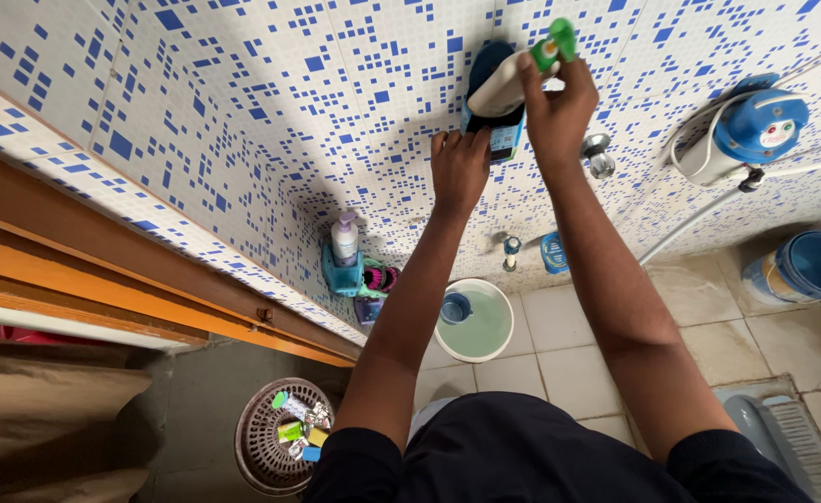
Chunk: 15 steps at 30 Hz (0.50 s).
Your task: The person sits on the bathroom floor and handles two pump bottles. They first place a white bottle with a purple pump into a wall-mounted caddy. Then they pick up a white bottle with a green pump, open it, and place it into a blue wall-mounted holder.
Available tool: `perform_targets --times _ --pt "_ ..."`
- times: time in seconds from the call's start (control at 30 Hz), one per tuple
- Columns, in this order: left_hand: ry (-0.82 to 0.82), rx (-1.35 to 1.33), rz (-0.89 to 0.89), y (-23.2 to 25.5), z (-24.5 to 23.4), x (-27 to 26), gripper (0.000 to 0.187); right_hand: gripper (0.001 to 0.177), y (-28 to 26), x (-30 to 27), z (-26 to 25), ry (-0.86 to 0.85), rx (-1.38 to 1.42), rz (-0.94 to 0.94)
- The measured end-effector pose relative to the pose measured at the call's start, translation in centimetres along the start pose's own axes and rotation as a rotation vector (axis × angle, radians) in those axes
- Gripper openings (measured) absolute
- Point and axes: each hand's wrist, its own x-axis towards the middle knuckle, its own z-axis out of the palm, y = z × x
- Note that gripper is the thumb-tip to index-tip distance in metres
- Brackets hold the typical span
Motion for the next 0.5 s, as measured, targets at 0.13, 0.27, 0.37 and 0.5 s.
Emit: perform_targets --times 0.13,0.27,0.37,0.5 --pt "-0.004 -0.004 -0.002 0.1 -0.3 0.0 0.017 0.032 -0.1 -0.5 1.0 -0.032 -0.175 -0.164" --pt "0.035 -0.004 -0.002 0.1 -0.7 0.0 0.016 0.030 -0.3 -1.2 1.7 -0.049 -0.256 -0.183" --pt "0.029 0.001 -0.012 0.1 -0.6 0.1 0.012 0.036 0.3 -2.0 2.4 0.029 -0.396 -0.293" --pt "0.029 0.018 -0.013 0.1 -0.8 -0.1 0.010 0.040 1.7 -2.9 2.7 -0.040 -0.387 -0.210"
